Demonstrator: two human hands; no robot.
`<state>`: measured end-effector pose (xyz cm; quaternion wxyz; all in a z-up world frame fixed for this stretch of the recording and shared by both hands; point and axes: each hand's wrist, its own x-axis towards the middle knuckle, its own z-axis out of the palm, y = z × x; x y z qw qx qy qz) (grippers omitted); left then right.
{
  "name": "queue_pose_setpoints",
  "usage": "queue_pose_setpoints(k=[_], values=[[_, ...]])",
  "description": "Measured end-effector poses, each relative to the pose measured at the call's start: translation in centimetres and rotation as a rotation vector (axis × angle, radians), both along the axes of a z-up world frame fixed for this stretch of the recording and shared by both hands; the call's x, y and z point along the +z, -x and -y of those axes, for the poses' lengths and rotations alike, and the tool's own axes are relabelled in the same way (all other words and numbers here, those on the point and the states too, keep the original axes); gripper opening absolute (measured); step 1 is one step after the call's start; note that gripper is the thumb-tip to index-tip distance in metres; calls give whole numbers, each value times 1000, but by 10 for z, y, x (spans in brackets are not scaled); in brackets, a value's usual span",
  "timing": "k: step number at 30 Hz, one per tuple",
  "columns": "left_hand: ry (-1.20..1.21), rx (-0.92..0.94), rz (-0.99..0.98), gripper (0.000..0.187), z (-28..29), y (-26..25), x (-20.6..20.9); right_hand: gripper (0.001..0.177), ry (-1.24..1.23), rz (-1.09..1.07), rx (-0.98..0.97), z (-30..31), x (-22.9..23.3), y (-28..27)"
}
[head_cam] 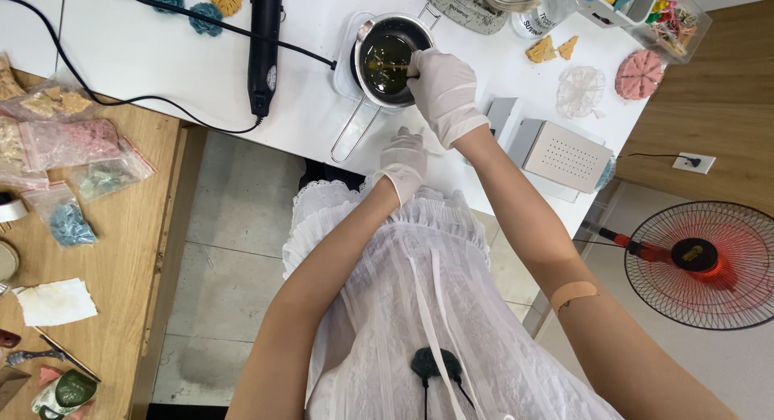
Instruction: The recorder melts wax in a small pot and uses tweezers to precisely place or adjust elements for candle making on a studio table.
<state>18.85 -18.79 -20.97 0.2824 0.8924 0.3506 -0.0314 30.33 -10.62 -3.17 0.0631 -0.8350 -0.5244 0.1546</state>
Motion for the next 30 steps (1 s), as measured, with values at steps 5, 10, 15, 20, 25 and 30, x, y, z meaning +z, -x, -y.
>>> queue_pose_setpoints(k=[5,10,15,20,25,30], values=[[58,-29,44,26,20,-9,-69,10,-73,-94,-82,13,32,-4],[113,-102,-18,20,23,-22,-64,12,-114,-150,-204,28,46,-4],[-292,-37,65,35,0,-41,-74,11,-240,-61,-66,39,39,-2],[56,-131,-49,47,-50,-25,19,11,-316,-74,-209,43,37,-5],[126,-118,-49,42,-44,-28,6,12,-402,-44,-128,41,31,-4],[206,-189,92,49,-44,-36,16,12,-245,-128,-126,46,18,-4]])
